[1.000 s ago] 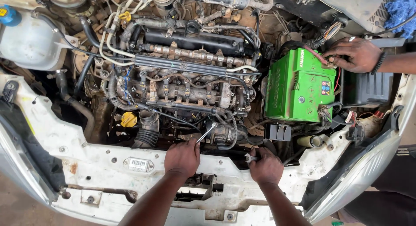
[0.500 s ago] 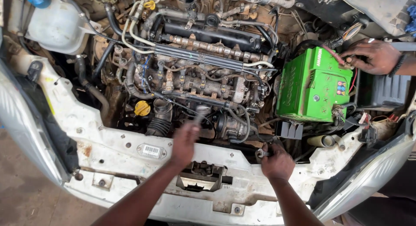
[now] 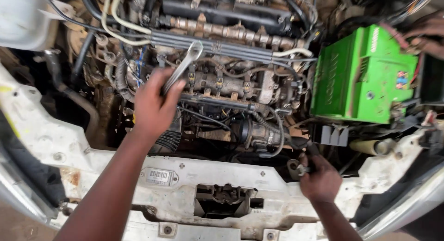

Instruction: Repairing or maintaining components inside the engine bay of a white car using wrenches.

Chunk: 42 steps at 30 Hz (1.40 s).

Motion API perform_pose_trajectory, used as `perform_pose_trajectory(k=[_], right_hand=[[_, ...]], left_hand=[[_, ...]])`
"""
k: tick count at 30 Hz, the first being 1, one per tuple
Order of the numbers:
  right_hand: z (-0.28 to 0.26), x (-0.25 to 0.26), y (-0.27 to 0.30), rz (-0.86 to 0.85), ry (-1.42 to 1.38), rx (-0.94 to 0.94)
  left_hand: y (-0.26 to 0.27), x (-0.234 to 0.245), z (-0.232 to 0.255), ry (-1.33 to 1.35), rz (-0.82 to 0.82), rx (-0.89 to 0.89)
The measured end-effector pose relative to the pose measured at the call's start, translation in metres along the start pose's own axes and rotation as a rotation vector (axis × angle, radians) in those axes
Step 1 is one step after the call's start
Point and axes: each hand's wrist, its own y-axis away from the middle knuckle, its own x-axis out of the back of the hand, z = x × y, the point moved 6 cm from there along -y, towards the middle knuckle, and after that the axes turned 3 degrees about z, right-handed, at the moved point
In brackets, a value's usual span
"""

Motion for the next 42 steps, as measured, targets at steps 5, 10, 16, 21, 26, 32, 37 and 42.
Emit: perform_pose_trajectory(k=[5, 10, 16, 21, 26, 32, 37, 42], right_hand=[[0.005, -0.004, 0.002, 0.035, -0.037, -0.056], [0.011, -0.006, 0.002, -0.033, -0.143, -0.137], [0.001, 0.002, -0.032, 0.129, -0.682, 0.157], [0.004, -0.026, -0.138, 0.187, -1.471, -0.356], [-0.085, -0.002, -0.192, 0.352, -1.273, -0.066], [-0.078, 0.014, -0.197, 0.462, -1.029, 0.096], [-0.057, -0.002, -0.211, 0.398, -0.966, -0.020], [-0.041, 0.005, -0.207, 0.438, -0.848, -0.087]], left_hand=[[-0.061, -0.083, -0.040, 0.274, 0.028, -0.091], [-0.065, -0.121, -0.054, 0.452, 0.036, -0.111], [-0.062, -0.110, -0.031, 0.155, 0.006, -0.405], [-0.060, -0.100, -0.018, -0.213, 0.024, -0.426], [-0.076, -0.096, 0.005, -0.265, 0.014, -0.222], [-0.069, -0.114, -0.003, -0.386, -0.063, -0.077], [-0.061, -0.143, 0.003, -0.393, -0.218, -0.089], [-0.039, -0.178, 0.007, -0.215, -0.584, -0.104]])
